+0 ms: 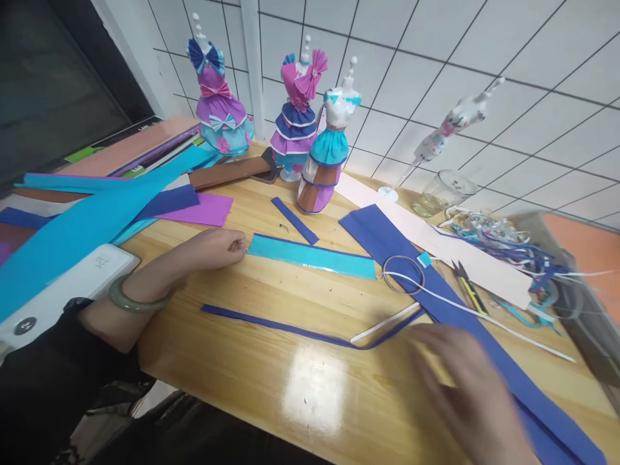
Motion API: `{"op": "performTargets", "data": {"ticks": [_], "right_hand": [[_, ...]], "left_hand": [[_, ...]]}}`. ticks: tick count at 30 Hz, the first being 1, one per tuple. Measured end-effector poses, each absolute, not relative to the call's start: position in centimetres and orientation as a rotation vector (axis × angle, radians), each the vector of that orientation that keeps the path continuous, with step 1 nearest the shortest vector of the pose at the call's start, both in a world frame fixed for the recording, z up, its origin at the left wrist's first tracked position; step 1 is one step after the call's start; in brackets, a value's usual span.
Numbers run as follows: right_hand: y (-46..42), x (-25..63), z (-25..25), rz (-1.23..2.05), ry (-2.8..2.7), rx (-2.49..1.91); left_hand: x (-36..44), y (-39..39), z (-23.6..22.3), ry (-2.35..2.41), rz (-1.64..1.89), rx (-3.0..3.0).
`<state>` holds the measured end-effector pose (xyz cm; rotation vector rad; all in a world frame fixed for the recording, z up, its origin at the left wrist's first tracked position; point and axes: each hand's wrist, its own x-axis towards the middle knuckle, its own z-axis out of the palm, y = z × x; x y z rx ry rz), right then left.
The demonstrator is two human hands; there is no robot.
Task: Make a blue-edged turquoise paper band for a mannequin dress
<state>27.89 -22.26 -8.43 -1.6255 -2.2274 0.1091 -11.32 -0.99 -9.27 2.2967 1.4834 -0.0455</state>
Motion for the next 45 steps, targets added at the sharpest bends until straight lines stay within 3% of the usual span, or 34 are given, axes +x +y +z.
{"op": "performTargets", "data": {"ticks": [3,8,18,36,45], "right_hand": [[-19.6,21.3,-8.8,0.237,-2.403,-1.446],[-17.4,16.0,-9.9,0.164,-2.578,-1.384],[-14.6,13.1,-9.1,0.264,-2.545,-1.23],[-9.6,10.9,-11.8,0.043,-2.629,-1.14],[-9.5,10.9,-11.5,0.204,-2.556,-1.164]], "left_hand": [[-11.4,-0.9,-9.4,1.471,-0.029,2.289],[-11.5,-0.8,-9.5,1.447,-0.022,2.264],[-12.1,-0.8,-9.6,1.587,0.004,2.129],[-13.3,-0.3,-9.1,1.569,0.029,2.118],[-12.2,-1.3,-7.8,0.923,0.135,2.094]]}}
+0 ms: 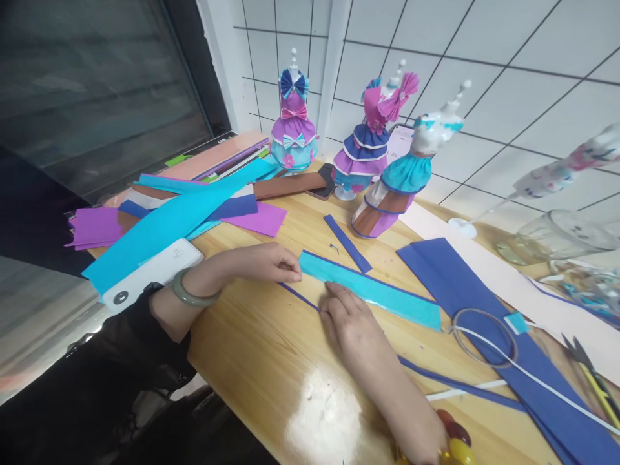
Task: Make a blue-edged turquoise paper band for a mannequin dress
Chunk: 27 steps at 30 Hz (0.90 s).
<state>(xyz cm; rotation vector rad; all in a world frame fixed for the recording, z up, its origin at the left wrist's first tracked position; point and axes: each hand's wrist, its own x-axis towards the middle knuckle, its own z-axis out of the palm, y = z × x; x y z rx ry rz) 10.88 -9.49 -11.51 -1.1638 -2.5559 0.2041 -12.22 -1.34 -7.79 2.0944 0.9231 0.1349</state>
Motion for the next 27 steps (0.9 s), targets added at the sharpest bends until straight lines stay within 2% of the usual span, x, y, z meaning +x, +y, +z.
{"op": "performTargets", "data": {"ticks": [4,9,20,27], "right_hand": [[-9.5,10.9,-11.8,0.182,-2.531,-1.155],[-9.5,11.0,-12.1,0.131,-2.533,-1.148],[-9.3,11.1,-12.0,0.016,-2.527,-1.121],[-9.2,11.3,-12.4,0.003,-2.544,-1.1]], "left_hand": [[-11.3,-1.9,-9.1,0.716,0.116,2.054],[-11.1,-1.9,-10.7,0.701,0.121,2.18],[-11.3,-2.1,-9.7,0.626,0.328,2.595],[-11.2,-2.3,-10.4,0.626,0.282,2.713]]}}
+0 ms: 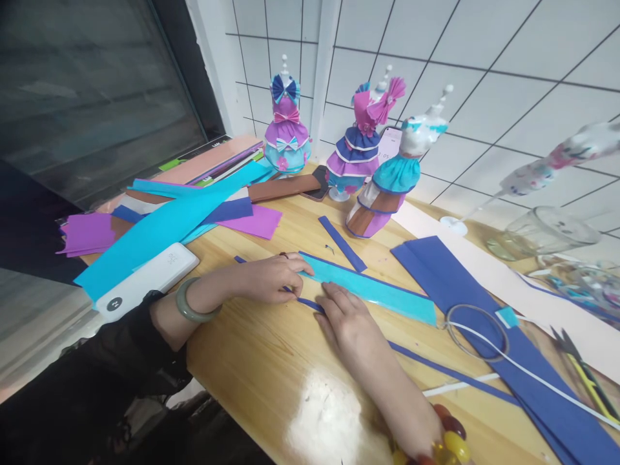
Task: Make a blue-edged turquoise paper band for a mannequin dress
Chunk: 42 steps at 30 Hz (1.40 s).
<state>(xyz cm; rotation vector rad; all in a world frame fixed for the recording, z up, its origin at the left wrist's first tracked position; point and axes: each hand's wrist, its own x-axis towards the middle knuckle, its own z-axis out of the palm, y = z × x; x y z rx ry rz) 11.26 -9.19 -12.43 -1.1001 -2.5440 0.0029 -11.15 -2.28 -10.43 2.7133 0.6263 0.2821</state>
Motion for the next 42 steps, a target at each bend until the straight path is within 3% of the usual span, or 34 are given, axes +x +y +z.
{"op": "performTargets", "data": {"ticks": [15,28,36,42], "right_hand": [[-9.8,12.4,-11.9,0.378,-2.5,-1.184],[-9.2,13.1,-12.1,0.921,-1.825,-1.28],[-9.0,15.2,-10.2,0.857,-1.504,-1.441],[-10.1,19.4,-8.9,0.497,-1.466,-1.727]], "left_hand": [[-11.1,-2.6,-10.0,0.696,0.217,2.737],[-11.1,-2.7,-9.8,0.69,0.204,2.738],[-11.2,-2.8,-9.8,0.695,0.214,2.736],[-11.1,-2.7,-10.1,0.685,0.233,2.758]]}}
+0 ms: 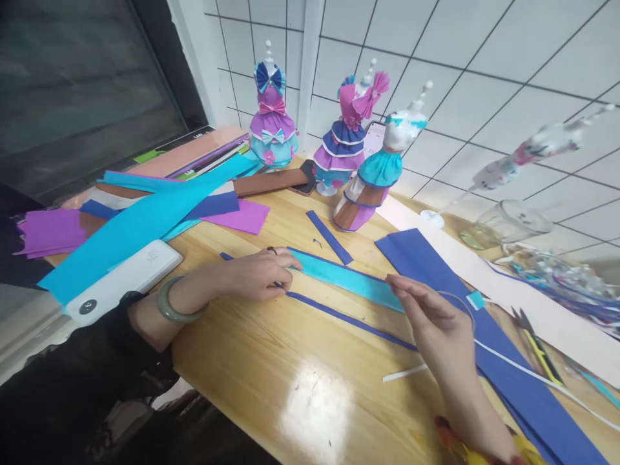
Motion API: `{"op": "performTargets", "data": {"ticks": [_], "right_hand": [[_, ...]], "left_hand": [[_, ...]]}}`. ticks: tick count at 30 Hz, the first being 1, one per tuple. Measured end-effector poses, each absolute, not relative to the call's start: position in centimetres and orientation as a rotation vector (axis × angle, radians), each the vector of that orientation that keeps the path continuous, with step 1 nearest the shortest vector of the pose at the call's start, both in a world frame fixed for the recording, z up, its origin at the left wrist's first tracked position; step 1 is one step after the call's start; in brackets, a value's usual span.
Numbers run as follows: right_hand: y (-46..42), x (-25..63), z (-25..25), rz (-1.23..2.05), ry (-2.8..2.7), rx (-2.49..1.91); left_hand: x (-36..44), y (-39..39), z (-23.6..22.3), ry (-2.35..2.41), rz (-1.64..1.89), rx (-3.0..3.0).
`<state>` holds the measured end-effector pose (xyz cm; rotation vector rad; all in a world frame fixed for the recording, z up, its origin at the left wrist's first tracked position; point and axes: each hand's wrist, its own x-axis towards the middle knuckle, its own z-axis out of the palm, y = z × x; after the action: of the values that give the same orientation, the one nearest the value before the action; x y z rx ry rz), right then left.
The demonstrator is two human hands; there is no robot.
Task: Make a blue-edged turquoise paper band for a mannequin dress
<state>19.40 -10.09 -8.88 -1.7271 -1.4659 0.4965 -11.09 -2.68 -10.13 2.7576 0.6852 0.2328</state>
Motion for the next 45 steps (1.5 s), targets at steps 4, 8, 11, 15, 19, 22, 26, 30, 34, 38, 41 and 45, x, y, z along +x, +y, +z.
{"op": "performTargets", "data": {"ticks": [4,8,11,15,19,22,26,30,34,38,41,45], "right_hand": [[-11.3,23.7,-10.7,0.22,-1.791,-1.809],[-12.4,26.1,-12.0,-0.045,-2.073,-1.776],[-12.6,26.3,-12.1,-0.138,-2.193,-1.711],[-12.4,26.6,-12.5,-0.215,-2.323,-1.66],[-12.5,27.4,-12.9,-0.277,-2.38,-1.624],[-12.7,27.7,-12.8,-0.314,-2.42,-1.596],[-12.6,27.3,-12.6,-0.323,-2.461,-1.574],[-12.3,26.7,-12.5,-0.343,-2.462,-1.624],[-12.1,26.5,-12.2,-0.386,-2.504,-1.676],[-12.1,26.6,-11.7,-0.427,-2.559,-1.691],[-12.2,26.6,-11.7,-0.448,-2.575,-1.698],[-12.4,26.5,-11.9,-0.471,-2.553,-1.706]], "left_hand": [[-11.0,-2.7,-10.1,0.672,0.242,2.756],[-11.0,-2.8,-10.0,0.678,0.266,2.74],[-11.0,-2.8,-10.1,0.685,0.286,2.701],[-11.0,-2.7,-10.4,0.709,0.306,2.655],[-10.9,-2.7,-10.4,0.705,0.3,2.678],[-10.9,-2.8,-10.4,0.701,0.296,2.69],[-10.9,-2.8,-10.3,0.675,0.332,2.672],[-10.9,-2.8,-10.3,0.664,0.328,2.662],[-10.8,-2.8,-10.3,0.677,0.326,2.66],[-10.8,-2.8,-10.2,0.68,0.307,2.664],[-11.0,-2.8,-10.0,0.679,0.275,2.636],[-11.4,-2.7,-9.8,0.734,0.239,2.551]]}}
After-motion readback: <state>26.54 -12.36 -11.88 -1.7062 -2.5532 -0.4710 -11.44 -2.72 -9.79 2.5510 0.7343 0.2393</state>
